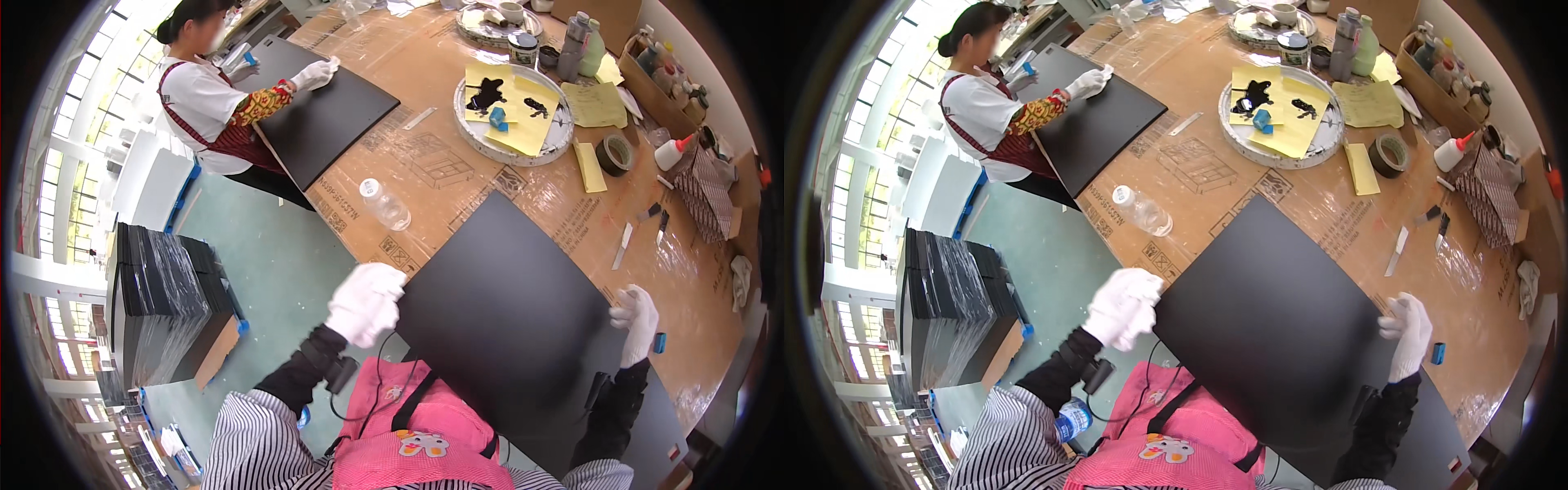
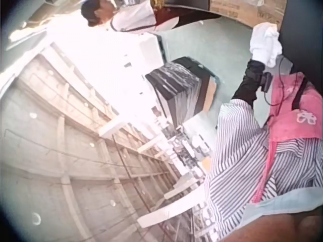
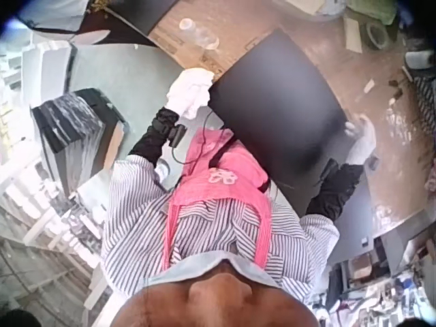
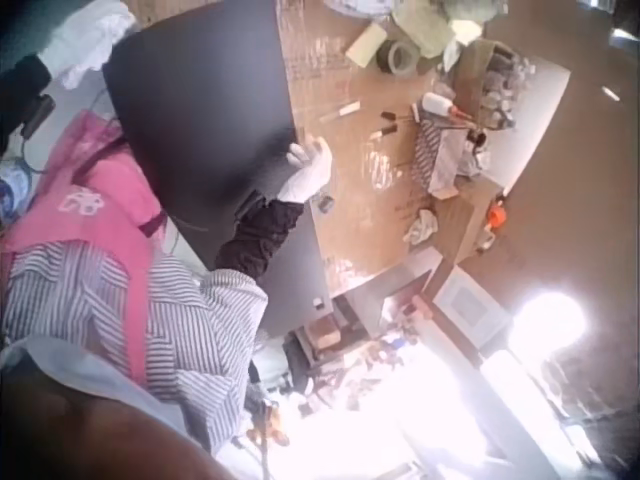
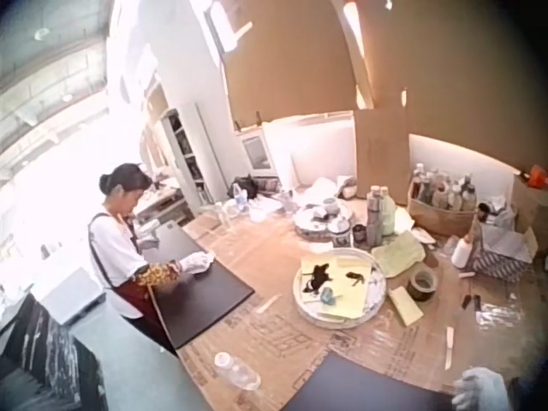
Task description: Cleaning and inspecting black panels with a rag and cleaning solution.
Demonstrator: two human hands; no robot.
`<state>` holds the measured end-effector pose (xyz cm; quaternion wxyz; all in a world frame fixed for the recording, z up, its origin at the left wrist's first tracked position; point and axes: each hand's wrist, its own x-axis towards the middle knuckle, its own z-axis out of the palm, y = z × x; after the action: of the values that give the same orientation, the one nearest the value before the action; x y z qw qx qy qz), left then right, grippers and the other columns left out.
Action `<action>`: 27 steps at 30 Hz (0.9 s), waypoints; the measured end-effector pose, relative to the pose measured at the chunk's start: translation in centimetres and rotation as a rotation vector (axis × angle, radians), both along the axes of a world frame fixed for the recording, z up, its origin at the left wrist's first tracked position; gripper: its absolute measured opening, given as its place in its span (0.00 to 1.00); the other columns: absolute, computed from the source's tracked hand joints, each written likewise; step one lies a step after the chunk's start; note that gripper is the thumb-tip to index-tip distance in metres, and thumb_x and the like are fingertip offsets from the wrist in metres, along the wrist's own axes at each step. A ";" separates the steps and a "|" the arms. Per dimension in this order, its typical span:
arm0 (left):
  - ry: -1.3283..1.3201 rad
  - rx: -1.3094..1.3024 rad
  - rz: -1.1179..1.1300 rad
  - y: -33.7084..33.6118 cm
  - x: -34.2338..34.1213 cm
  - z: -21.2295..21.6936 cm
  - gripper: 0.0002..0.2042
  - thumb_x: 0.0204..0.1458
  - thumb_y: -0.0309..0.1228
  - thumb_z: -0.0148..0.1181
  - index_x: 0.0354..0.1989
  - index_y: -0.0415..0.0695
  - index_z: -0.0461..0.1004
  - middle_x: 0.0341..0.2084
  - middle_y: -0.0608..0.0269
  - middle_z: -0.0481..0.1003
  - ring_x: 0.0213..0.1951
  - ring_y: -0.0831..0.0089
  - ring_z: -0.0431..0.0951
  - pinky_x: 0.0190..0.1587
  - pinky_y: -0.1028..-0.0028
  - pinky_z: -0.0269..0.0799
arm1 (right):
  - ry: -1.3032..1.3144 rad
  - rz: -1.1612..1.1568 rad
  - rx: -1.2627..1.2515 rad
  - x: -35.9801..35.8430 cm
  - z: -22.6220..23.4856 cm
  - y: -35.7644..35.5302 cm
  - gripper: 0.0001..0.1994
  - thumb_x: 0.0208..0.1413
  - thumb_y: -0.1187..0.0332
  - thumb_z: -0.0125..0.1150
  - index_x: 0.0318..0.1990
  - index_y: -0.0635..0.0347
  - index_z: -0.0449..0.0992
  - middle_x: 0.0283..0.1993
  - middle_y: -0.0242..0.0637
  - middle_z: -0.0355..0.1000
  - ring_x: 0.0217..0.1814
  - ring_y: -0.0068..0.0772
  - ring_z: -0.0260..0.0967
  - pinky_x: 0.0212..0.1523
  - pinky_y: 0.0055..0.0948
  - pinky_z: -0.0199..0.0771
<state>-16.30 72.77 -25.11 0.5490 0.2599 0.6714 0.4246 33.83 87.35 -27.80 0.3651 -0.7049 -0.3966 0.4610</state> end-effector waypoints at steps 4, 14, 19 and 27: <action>0.812 0.113 -0.193 1.2 -9.2 -5.0 0.12 0.65 0.26 0.55 0.52 0.43 0.80 0.50 0.56 0.80 0.50 0.65 0.82 0.55 0.67 0.79 | 0.961 0.012 -0.020 -5.1 1.1 -3.3 0.15 0.76 0.61 0.55 0.52 0.67 0.77 0.36 0.41 0.75 0.32 0.29 0.72 0.31 0.26 0.74; 1.251 0.112 -0.073 7.4 -5.5 -9.8 0.13 0.63 0.40 0.55 0.52 0.54 0.80 0.54 0.58 0.79 0.56 0.51 0.76 0.61 0.55 0.71 | 0.793 0.067 -0.199 -15.4 -1.3 -17.4 0.09 0.69 0.71 0.64 0.49 0.64 0.71 0.43 0.45 0.80 0.34 0.37 0.83 0.32 0.31 0.86; 1.481 0.169 -0.085 8.2 -6.4 -12.9 0.11 0.55 0.42 0.61 0.42 0.55 0.81 0.47 0.62 0.79 0.53 0.54 0.76 0.57 0.55 0.71 | 0.543 0.182 -0.223 -18.8 0.6 -16.9 0.19 0.64 0.74 0.49 0.60 0.69 0.71 0.31 0.31 0.70 0.20 0.17 0.61 0.20 0.19 0.63; 1.366 0.231 -0.006 8.2 -6.7 -12.5 0.19 0.53 0.43 0.67 0.51 0.52 0.78 0.52 0.57 0.79 0.54 0.49 0.76 0.59 0.52 0.72 | 0.116 0.007 -0.143 -22.5 -3.8 -17.6 0.19 0.77 0.56 0.53 0.50 0.62 0.85 0.25 0.18 0.60 0.25 0.11 0.53 0.27 0.21 0.53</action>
<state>-22.97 80.93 -37.62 -0.0271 0.5278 0.8163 0.2331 11.28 69.74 -31.58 0.3344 -0.7001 -0.3433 0.5293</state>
